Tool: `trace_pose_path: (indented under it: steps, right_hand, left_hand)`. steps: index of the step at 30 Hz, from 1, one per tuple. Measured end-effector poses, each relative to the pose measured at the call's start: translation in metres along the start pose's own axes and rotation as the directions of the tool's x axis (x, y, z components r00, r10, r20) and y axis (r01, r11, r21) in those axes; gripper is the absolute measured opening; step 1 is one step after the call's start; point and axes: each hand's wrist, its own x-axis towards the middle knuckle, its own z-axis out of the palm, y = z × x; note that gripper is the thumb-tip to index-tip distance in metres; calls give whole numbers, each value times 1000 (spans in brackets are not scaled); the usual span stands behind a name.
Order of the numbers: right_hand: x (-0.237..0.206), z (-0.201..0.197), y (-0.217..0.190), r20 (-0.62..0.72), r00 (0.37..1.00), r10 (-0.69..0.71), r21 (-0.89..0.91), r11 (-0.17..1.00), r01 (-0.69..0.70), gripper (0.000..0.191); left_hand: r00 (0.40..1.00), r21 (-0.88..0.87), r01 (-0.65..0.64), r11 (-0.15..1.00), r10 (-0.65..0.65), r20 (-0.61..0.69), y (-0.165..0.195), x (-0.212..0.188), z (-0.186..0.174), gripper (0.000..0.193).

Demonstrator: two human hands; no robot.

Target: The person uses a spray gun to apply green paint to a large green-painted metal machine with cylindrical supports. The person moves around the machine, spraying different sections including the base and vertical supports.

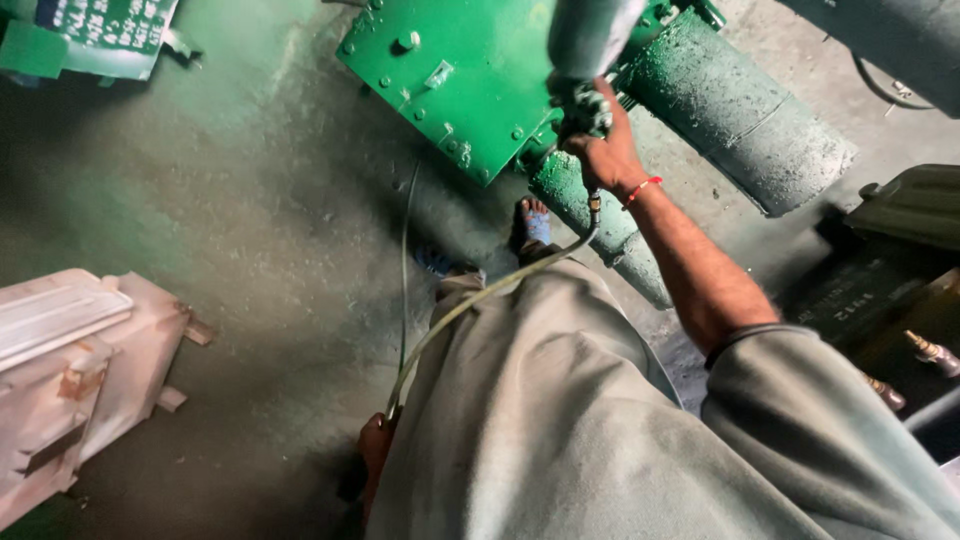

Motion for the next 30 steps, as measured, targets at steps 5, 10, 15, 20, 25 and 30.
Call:
trace_pose_path:
  steps: [5, 10, 15, 20, 25, 30]
  right_hand:
    - [-5, 23, -14, 251, 963, 97, -5, 995, -99, 83]
    - [14, 62, -39, 241, 968, 68, 181, 977, -114, 90]
    - [28, 75, -62, 213, 976, 44, 61, 996, -59, 87]
    - [27, 82, -61, 294, 950, 108, -6, 994, -112, 85]
    - [32, 76, -47, 197, 973, -117, -181, 971, 154, 92]
    - [35, 78, -40, 250, 962, 112, -1, 993, -115, 89]
  left_hand:
    - [965, -138, -236, 962, 215, -147, -10, -19, 12, 67]
    - [989, -104, 137, 985, -142, -39, -1, -28, 1, 66]
    - [980, -95, 151, 984, -162, -114, 21, -30, -12, 66]
    - [974, -65, 143, 988, -152, -166, 37, -31, -8, 66]
    - [965, -45, 140, 989, -146, -217, 34, -34, 9, 67]
    - [954, -2, 112, 994, -108, -279, 21, -36, 25, 67]
